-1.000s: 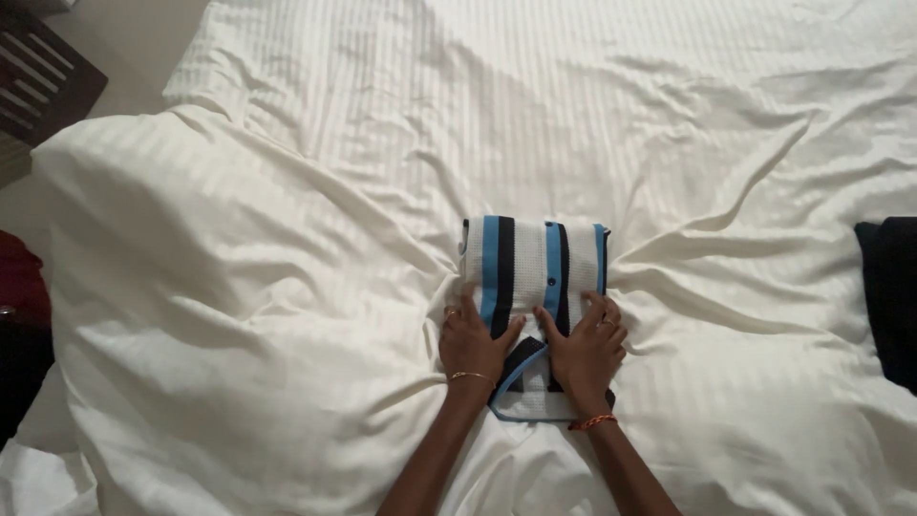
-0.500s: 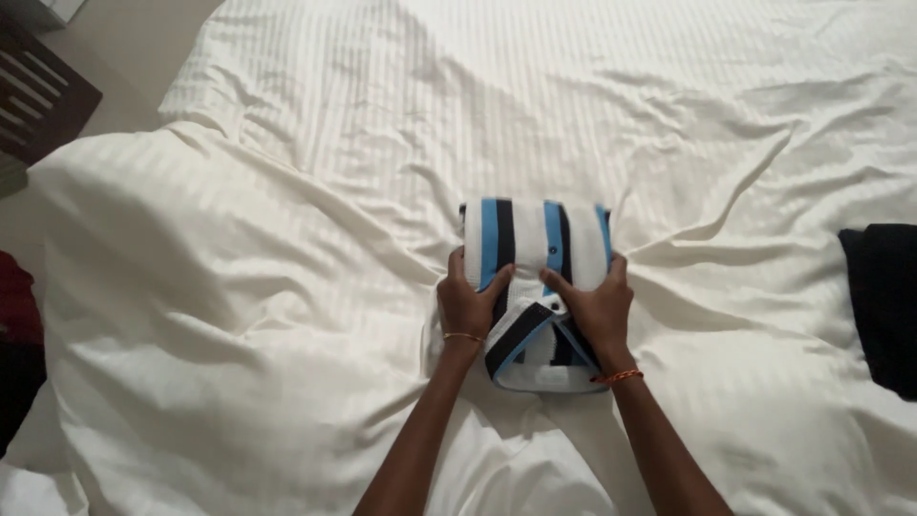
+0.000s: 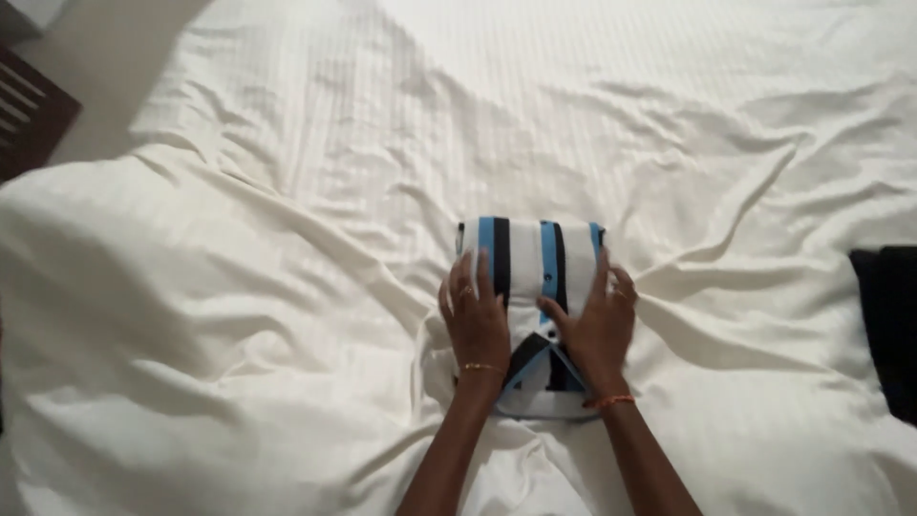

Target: Carefully fold a striped shirt on a white bed.

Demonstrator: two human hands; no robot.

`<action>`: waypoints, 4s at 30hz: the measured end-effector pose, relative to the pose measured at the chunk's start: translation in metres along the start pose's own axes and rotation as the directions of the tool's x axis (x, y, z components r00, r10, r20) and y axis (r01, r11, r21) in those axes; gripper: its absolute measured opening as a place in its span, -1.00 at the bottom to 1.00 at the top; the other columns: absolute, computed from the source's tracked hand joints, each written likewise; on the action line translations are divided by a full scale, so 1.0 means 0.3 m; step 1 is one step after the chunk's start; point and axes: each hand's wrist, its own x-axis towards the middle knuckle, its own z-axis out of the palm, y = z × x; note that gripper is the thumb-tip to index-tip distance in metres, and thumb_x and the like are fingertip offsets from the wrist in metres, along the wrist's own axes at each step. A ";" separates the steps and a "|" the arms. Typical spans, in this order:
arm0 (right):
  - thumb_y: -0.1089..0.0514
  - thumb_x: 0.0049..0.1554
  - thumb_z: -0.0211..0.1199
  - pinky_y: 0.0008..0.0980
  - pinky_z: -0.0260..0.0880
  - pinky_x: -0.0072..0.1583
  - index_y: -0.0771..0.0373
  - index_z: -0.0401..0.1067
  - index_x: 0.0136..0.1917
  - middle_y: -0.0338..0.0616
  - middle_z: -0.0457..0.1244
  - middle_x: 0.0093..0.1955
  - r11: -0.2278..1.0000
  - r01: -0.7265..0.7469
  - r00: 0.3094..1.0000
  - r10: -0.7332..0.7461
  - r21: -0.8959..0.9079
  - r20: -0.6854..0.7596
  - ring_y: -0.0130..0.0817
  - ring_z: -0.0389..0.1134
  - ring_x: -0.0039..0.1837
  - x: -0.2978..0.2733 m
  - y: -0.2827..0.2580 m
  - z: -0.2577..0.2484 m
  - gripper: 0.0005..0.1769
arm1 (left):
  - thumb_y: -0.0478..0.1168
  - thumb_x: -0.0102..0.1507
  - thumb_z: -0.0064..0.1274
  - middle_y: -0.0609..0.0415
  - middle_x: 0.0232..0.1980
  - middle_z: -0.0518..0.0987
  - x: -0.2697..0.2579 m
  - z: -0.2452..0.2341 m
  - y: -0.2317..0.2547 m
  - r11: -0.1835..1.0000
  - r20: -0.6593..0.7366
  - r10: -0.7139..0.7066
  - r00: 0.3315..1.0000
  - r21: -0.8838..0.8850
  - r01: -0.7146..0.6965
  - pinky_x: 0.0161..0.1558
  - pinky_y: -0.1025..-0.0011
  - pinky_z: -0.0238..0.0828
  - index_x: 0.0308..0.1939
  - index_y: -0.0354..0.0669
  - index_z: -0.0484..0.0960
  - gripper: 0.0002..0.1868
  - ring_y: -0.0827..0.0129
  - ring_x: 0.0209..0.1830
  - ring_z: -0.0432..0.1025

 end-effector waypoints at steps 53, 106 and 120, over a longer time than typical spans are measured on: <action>-0.26 0.34 -0.31 -0.08 -0.34 0.61 0.18 -0.23 0.69 -0.09 -0.28 0.75 0.960 0.238 0.970 -0.243 0.148 0.015 -0.20 -0.32 0.74 0.157 0.051 0.247 -0.20 | 0.10 0.45 -0.46 0.12 0.73 -0.23 0.096 0.272 -0.022 0.983 0.369 0.136 0.920 -0.169 -0.078 0.57 0.02 -0.62 0.65 0.06 -0.11 -0.31 0.16 0.71 -0.36; -0.02 0.36 -0.25 0.07 -0.23 0.59 0.10 0.12 0.61 -0.06 -0.01 0.66 0.985 0.160 0.960 -0.139 0.070 -0.244 -0.07 -0.09 0.67 -0.087 0.140 0.184 -0.40 | 0.12 0.44 -0.37 0.14 0.66 0.06 -0.174 0.055 -0.058 0.996 0.100 0.088 0.991 -0.012 -0.087 0.53 -0.13 -0.39 0.60 0.15 0.14 -0.37 0.14 0.64 -0.07; -0.14 0.29 0.10 0.07 -0.08 0.53 0.22 0.33 0.34 0.13 0.11 0.52 0.999 -0.027 0.849 0.011 -0.023 -0.528 0.06 0.05 0.56 -0.040 0.195 0.125 -0.49 | 0.14 0.33 -0.07 -0.27 0.38 0.36 -0.213 0.002 -0.103 0.962 -0.022 -0.179 0.984 -0.211 0.171 0.35 -0.02 0.14 0.49 -0.25 0.19 -0.23 -0.13 0.39 0.23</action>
